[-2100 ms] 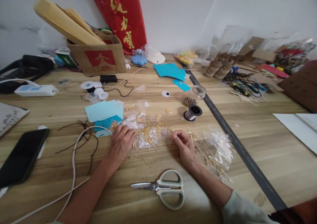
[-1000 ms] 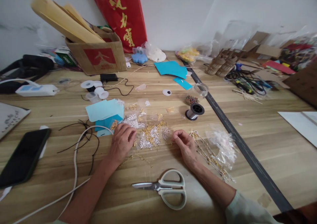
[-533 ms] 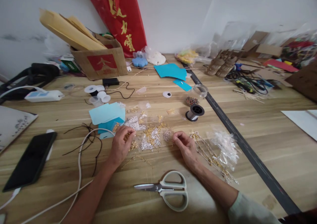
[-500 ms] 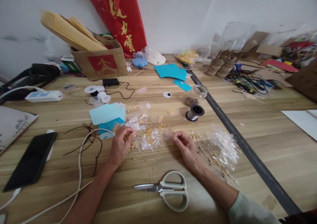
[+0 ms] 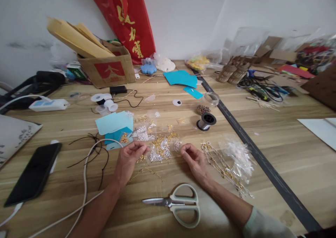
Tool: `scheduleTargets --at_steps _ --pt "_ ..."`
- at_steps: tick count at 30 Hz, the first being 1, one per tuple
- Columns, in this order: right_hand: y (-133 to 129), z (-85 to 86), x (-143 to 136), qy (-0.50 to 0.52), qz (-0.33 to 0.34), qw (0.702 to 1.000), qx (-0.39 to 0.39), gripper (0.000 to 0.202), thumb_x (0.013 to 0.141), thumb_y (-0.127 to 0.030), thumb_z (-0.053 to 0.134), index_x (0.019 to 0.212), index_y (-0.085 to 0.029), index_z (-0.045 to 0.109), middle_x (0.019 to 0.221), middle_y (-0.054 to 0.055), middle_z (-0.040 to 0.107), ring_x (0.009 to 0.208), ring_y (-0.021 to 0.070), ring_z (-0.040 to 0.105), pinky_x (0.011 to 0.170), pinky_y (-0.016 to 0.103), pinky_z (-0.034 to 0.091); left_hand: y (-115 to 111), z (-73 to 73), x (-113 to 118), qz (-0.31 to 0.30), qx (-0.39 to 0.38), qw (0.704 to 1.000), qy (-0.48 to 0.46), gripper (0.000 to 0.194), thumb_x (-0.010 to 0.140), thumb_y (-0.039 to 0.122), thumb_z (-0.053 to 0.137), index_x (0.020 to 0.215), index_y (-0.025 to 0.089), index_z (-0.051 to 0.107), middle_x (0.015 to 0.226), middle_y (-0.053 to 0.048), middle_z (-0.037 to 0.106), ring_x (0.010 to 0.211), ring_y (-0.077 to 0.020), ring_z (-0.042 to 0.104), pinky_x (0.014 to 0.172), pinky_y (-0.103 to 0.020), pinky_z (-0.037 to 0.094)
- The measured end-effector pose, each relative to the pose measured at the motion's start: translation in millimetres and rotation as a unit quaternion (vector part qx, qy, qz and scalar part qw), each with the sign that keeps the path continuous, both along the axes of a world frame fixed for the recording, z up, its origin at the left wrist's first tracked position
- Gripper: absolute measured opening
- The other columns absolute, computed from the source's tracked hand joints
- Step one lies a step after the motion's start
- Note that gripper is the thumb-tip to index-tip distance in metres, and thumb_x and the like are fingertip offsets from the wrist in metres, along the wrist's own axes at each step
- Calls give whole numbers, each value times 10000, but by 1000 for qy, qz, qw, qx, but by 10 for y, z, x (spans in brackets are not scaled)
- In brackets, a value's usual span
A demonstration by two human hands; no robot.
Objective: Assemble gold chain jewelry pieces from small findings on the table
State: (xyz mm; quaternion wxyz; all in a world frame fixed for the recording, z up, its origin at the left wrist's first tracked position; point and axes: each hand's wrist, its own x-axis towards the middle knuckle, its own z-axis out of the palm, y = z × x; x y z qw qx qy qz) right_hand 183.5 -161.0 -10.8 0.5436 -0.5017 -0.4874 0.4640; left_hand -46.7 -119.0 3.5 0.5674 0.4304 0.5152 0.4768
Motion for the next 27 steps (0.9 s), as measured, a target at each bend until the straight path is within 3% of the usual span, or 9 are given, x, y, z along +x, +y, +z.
scheduleTargets --at_steps 7,12,17,27 --pt "-108 33 -66 -86 58 992 77 167 905 -298 528 789 -182 557 723 5 517 672 136 487 604 247 393 -144 103 161 -68 -7 997 33 134 687 281 729 728 165 673 728 -18 722 728 -153 666 728 -249 509" --pt "-179 30 -107 -171 92 968 158 107 908 -198 508 816 -183 560 740 16 547 696 143 515 632 263 408 -321 164 321 -89 -11 993 78 120 654 250 724 694 158 658 688 -18 702 668 -147 645 635 -223 500" --pt "-202 -6 -125 -226 111 938 237 91 909 -167 494 860 -189 568 746 32 585 710 163 525 630 282 424 -438 83 416 -85 3 994 75 133 665 248 706 769 169 682 726 -32 737 715 -172 684 674 -238 524" --pt "-171 20 -130 -245 106 923 278 100 912 -162 484 868 -187 571 738 35 605 703 161 530 625 279 434 -445 -28 417 -75 29 994 77 43 659 212 705 686 178 711 706 -22 751 681 -164 695 654 -222 549"
